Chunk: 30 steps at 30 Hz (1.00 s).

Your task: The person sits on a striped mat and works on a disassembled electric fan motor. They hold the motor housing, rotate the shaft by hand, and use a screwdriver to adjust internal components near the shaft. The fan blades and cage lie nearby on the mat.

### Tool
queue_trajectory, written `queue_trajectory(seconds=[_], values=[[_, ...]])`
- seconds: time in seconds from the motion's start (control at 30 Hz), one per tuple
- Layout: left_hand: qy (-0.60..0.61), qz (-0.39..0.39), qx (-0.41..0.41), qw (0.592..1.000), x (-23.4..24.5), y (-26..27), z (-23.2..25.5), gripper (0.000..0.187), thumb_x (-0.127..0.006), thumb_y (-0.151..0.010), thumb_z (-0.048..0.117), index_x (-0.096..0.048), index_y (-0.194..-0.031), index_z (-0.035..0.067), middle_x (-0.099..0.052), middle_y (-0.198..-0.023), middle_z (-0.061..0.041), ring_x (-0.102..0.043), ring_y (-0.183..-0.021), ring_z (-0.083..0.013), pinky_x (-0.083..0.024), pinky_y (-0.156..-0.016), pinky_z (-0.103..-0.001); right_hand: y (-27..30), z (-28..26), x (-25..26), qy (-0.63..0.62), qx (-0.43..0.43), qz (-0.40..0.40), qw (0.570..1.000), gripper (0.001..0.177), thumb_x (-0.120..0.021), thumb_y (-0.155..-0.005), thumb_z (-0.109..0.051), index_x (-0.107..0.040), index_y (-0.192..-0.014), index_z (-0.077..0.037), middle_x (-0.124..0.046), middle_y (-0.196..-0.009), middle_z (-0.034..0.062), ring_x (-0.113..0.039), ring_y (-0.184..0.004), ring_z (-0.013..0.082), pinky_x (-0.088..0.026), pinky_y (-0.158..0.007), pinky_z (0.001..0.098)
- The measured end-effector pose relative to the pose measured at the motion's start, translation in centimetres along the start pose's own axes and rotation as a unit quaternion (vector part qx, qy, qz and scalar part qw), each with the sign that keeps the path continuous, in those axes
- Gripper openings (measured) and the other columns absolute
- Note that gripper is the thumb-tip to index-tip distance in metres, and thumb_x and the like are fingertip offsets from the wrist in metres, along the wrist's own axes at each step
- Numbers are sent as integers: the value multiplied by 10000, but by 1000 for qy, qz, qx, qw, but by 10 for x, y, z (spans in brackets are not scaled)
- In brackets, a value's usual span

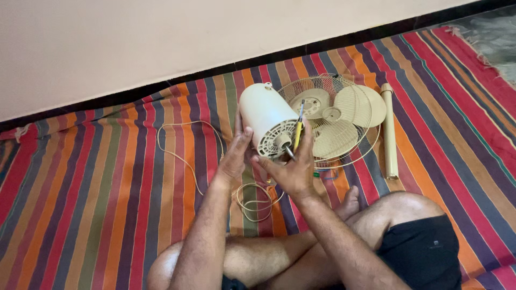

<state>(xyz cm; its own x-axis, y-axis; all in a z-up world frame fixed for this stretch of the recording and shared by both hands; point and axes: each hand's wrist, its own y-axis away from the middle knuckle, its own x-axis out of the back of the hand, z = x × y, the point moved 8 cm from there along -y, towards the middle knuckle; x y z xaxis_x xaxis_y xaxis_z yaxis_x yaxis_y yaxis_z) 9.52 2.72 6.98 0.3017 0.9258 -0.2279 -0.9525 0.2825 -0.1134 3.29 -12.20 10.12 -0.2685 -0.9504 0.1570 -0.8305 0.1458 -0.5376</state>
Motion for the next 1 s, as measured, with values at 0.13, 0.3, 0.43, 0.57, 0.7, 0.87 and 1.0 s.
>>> queue_trajectory(seconds=[0.13,0.3,0.43,0.57,0.7,0.87,1.0], values=[[-5,8,-51,999,14,-5,6,1395,-726,-680,826,40,-1662,196,-303,-1589,-203,-424,-1415,-330,-470,-1127,-463,-6,-2,4,-3,43,-21,999,1247,-951,-723,-327,-123,-1590,19,-520,-1420,266,-651,-1261,324,-616,-1020,395],[-66,39,-155,985,34,-11,20,1380,-884,-712,738,-139,-1650,52,-328,-1677,-275,-357,-1605,-389,-357,-1323,-512,-15,2,8,14,49,-20,998,1207,-978,-698,-241,-197,-1576,31,-572,-1401,259,-639,-1275,342,-576,-1054,419],[-87,15,-163,983,31,-15,27,1591,-919,-556,646,39,-1715,127,-213,-1726,-205,-267,-1605,-324,-293,-1303,-483,-19,4,2,20,28,-11,999,1220,-966,-698,-300,-182,-1570,35,-600,-1383,258,-676,-1240,331,-593,-1022,405],[-97,-3,-188,977,15,-16,29,1635,-997,-504,485,92,-1670,130,-233,-1706,-214,-320,-1574,-340,-329,-1300,-489,-23,10,-4,51,-7,-12,999,1209,-951,-695,-325,-181,-1558,29,-647,-1313,247,-703,-1174,321,-588,-993,402],[-63,15,-163,984,13,-13,27,1616,-1016,-521,441,114,-1637,143,-254,-1654,-203,-349,-1532,-340,-398,-1249,-490,-25,9,-7,54,4,-11,998,1142,-909,-737,-289,-200,-1581,10,-647,-1330,255,-709,-1195,327,-604,-1003,403],[-117,77,-184,973,14,5,36,1413,-949,-639,329,-11,-1675,124,-347,-1621,-210,-425,-1508,-345,-418,-1267,-474,-25,5,-16,19,-19,-47,999,1185,-912,-760,-330,-138,-1592,6,-650,-1335,252,-716,-1190,317,-608,-994,401],[-124,95,-177,972,16,8,37,1409,-941,-644,317,30,-1650,144,-352,-1587,-188,-430,-1492,-332,-415,-1205,-465,-29,1,-22,11,-23,-86,996,1217,-904,-761,-357,-88,-1595,-9,-621,-1343,262,-694,-1198,303,-617,-987,397]])
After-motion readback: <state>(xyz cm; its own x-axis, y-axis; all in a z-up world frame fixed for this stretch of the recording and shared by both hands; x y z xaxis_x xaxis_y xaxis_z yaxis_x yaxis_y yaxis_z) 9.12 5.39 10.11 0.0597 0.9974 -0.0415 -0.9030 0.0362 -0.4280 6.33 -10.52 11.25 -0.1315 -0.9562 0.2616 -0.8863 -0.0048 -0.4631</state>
